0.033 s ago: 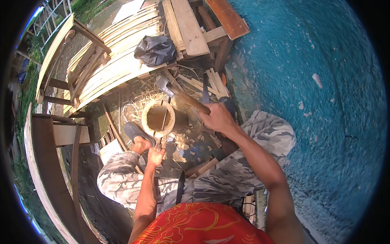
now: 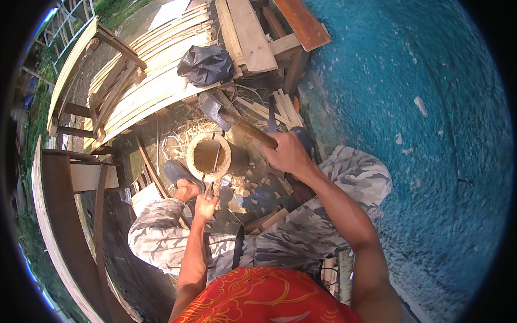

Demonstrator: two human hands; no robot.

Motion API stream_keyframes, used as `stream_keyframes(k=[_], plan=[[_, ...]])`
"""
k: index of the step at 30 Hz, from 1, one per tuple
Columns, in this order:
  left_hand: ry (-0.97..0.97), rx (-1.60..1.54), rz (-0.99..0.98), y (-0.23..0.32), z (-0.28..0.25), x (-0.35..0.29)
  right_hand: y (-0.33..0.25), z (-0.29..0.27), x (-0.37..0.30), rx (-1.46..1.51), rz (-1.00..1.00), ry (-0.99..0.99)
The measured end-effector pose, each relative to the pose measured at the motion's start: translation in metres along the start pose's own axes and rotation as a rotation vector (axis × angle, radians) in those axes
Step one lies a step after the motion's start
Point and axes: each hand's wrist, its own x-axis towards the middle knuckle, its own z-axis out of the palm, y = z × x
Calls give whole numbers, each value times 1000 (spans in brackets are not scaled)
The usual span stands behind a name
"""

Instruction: The person sits on the ground and uses a hammer and chisel to split a bamboo tube lengthwise. They repeatedly strike the chisel to deepen the cut, rotate the bamboo, and eventually split it into two halves.

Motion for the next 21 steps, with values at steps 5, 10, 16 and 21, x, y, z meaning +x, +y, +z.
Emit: stream_keyframes(k=[5, 10, 16, 21], plan=[[7, 21, 24, 1, -1, 2, 6, 7, 4, -106, 100, -154], [-1, 17, -3, 0, -1, 3, 8, 3, 9, -130, 169, -80], [-6, 6, 6, 2, 1, -2, 12, 2, 7, 68, 67, -151], [2, 1, 38, 4, -1, 6, 14, 1, 10, -177, 192, -158]])
